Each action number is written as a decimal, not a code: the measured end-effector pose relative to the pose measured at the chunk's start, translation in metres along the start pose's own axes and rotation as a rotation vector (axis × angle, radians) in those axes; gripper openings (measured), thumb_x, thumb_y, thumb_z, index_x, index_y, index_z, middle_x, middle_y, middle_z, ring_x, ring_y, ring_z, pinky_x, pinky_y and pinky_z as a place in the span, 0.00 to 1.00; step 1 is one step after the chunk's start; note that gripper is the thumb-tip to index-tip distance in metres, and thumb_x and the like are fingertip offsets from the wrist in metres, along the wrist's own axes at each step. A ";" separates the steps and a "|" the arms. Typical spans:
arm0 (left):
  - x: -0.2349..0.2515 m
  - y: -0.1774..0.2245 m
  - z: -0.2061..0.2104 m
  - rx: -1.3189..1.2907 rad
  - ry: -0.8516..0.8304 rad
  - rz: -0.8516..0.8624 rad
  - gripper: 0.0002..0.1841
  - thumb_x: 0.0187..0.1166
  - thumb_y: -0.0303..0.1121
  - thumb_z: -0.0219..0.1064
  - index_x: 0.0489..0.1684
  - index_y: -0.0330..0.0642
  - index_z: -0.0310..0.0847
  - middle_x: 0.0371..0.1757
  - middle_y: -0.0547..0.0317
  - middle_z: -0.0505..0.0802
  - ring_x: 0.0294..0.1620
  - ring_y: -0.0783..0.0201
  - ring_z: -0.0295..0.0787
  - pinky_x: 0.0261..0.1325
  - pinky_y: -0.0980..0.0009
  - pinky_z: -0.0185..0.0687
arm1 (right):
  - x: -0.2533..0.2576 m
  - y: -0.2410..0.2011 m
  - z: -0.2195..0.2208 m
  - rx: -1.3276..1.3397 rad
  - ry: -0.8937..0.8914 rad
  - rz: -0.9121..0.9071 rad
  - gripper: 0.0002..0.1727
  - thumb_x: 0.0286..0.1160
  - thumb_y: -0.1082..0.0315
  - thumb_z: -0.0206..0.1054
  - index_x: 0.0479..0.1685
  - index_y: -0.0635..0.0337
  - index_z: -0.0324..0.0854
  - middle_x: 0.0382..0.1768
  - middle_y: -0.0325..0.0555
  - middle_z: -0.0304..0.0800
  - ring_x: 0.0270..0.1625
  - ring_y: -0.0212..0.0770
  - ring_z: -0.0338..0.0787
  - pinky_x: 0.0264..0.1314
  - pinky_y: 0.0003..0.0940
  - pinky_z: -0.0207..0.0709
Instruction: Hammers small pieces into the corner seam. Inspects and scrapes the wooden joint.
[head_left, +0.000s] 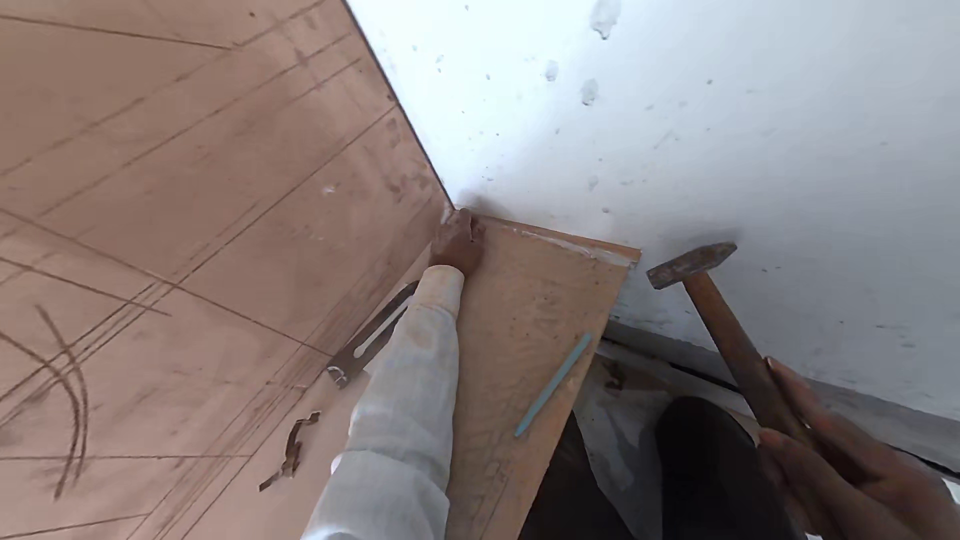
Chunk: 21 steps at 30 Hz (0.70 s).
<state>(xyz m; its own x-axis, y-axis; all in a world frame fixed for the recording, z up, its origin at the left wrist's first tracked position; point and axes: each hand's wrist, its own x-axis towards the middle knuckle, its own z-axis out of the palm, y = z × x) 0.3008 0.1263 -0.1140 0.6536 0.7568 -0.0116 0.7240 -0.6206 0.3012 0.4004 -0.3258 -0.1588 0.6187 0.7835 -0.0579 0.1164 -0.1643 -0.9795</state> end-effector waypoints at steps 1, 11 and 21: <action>0.003 -0.005 0.001 -0.017 0.020 -0.019 0.21 0.95 0.39 0.50 0.76 0.35 0.73 0.71 0.36 0.86 0.74 0.39 0.82 0.78 0.39 0.71 | 0.004 -0.005 0.001 -0.041 -0.019 -0.025 0.39 0.84 0.63 0.62 0.95 0.55 0.51 0.29 0.39 0.88 0.19 0.31 0.83 0.19 0.30 0.82; -0.039 -0.021 -0.026 -0.396 0.671 -0.440 0.19 0.94 0.36 0.48 0.72 0.37 0.77 0.53 0.43 0.95 0.58 0.45 0.93 0.65 0.43 0.80 | 0.185 -0.120 0.112 -0.889 -0.250 -0.385 0.33 0.90 0.61 0.57 0.94 0.49 0.57 0.40 0.63 0.92 0.39 0.65 0.91 0.44 0.65 0.81; -0.077 -0.011 -0.095 -0.117 -0.198 -0.406 0.28 0.80 0.47 0.73 0.67 0.31 0.78 0.64 0.31 0.87 0.69 0.36 0.83 0.70 0.34 0.72 | 0.178 -0.117 0.116 -0.709 -0.207 -0.471 0.32 0.86 0.64 0.61 0.91 0.47 0.63 0.32 0.57 0.90 0.25 0.53 0.85 0.28 0.57 0.77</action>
<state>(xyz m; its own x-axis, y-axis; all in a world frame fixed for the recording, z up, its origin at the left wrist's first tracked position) 0.2209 0.0943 -0.0256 0.3604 0.8729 -0.3288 0.9075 -0.2465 0.3402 0.4069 -0.0972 -0.0765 0.2390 0.9456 0.2208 0.8224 -0.0762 -0.5639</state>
